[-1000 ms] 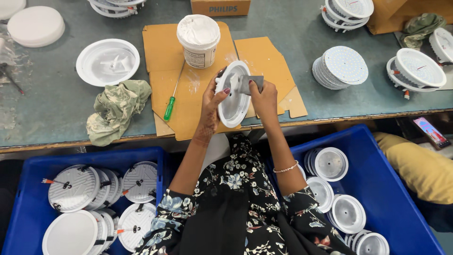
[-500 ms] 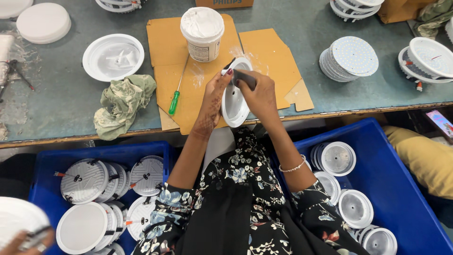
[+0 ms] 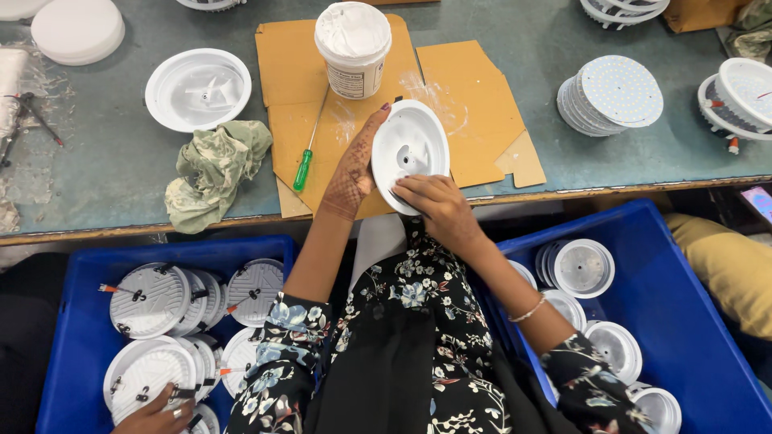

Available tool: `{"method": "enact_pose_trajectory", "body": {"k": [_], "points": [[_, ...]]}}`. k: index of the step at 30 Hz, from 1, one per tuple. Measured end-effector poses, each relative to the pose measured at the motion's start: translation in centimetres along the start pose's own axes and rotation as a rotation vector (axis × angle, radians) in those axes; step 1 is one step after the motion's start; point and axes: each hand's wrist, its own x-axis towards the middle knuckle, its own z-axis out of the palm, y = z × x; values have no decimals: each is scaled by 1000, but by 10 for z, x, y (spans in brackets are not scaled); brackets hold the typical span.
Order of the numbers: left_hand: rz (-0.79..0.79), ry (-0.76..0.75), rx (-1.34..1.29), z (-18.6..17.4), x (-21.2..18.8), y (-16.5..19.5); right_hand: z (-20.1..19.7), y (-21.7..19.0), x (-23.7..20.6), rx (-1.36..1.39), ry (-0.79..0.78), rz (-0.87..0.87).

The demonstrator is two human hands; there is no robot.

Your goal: The person scoops a white compound from a container and spreads it inside white circular LED housings using a small metal spatula. The person handles the housings one at a time, applies the compound to the interior surfaces, and places the finished units into a blue crate.

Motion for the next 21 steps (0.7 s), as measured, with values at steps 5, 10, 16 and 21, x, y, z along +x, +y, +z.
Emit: {"method": "enact_pose_trajectory", "body": {"k": [5,10,16,21], "points": [[-53,73,-92,-28,13,3,-12,37,-17,5,-50,-31],[68,79,-189,-52,7,0,-22,89,37,195,95,254],[100,16,-311,-65,10,-7,-29,142,193,267,84,36],[120,68,-265,-62,11,-5,-3,134,282,-192,-181,-23]]}}
